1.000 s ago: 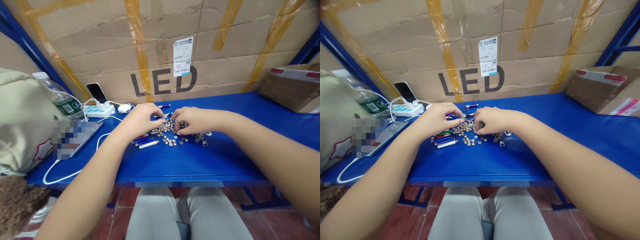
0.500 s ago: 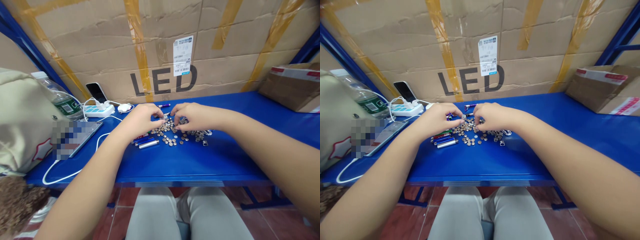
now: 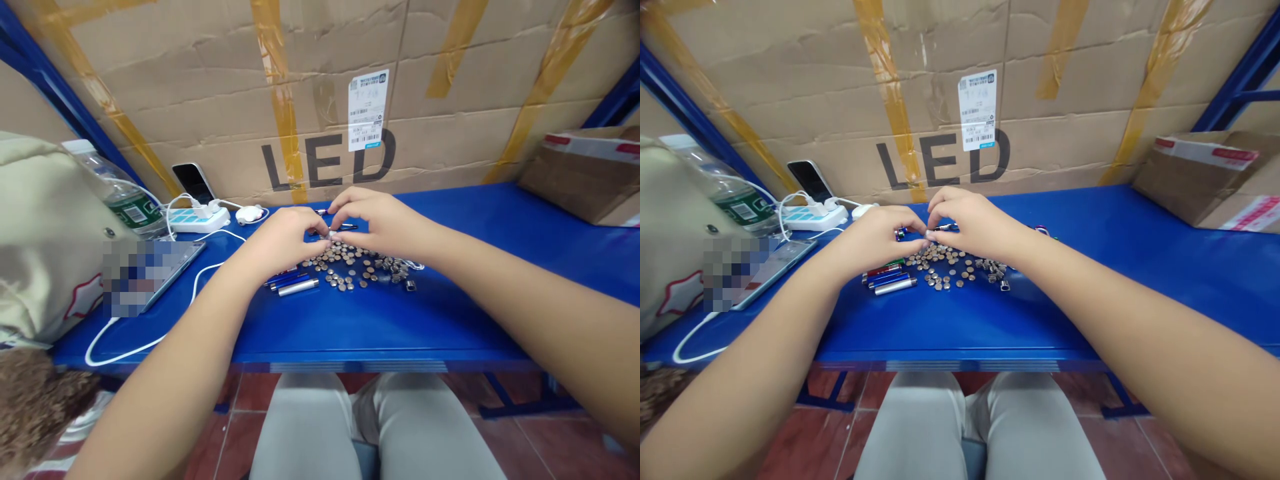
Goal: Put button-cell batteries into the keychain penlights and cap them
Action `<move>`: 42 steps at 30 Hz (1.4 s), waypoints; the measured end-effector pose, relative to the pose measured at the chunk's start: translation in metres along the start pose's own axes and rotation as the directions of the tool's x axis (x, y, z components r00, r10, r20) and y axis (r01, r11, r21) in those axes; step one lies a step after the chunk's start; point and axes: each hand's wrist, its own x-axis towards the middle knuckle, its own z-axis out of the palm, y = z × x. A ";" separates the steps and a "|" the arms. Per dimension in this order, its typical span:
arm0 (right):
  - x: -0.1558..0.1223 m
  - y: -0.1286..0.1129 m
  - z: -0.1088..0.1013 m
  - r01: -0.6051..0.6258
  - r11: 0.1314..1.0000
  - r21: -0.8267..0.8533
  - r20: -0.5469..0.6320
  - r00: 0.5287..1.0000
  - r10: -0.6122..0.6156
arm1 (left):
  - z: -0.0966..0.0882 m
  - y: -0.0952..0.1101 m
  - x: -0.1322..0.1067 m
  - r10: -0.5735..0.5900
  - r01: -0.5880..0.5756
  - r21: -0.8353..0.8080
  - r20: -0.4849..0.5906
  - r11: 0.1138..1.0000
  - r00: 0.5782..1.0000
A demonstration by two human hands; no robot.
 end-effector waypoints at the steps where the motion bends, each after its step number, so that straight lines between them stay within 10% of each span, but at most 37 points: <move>1: 0.000 0.000 -0.001 -0.007 1.000 -0.002 0.006 1.000 0.007 | 0.000 0.000 0.000 0.000 0.000 -0.002 -0.002 1.000 1.000; 6: 0.000 -0.002 -0.010 -0.123 0.990 -0.063 0.094 0.987 0.128 | -0.001 -0.003 0.001 -0.021 0.021 0.013 -0.007 1.000 1.000; 11: -0.007 0.003 -0.010 -0.177 0.975 -0.136 0.477 0.851 0.221 | -0.001 -0.005 0.000 -0.046 0.046 0.013 -0.006 0.999 0.999; 15: -0.008 0.005 -0.004 -0.133 0.986 -0.103 0.549 0.819 0.168 | 0.000 -0.004 0.000 -0.045 0.045 0.017 -0.007 0.999 0.999; 25: -0.004 -0.003 -0.005 -0.139 0.988 -0.071 0.520 0.840 0.156 | 0.001 -0.003 0.000 -0.045 0.045 -0.002 0.017 0.999 0.999; 31: 0.003 -0.004 -0.015 -0.231 0.971 0.070 0.179 0.960 0.215 | 0.001 -0.002 0.001 -0.001 0.001 -0.017 0.033 1.000 0.999; 42: 0.003 -0.008 -0.004 -0.295 0.949 0.108 0.118 0.952 0.282 | 0.001 0.000 0.001 0.032 -0.031 -0.030 0.047 0.999 0.998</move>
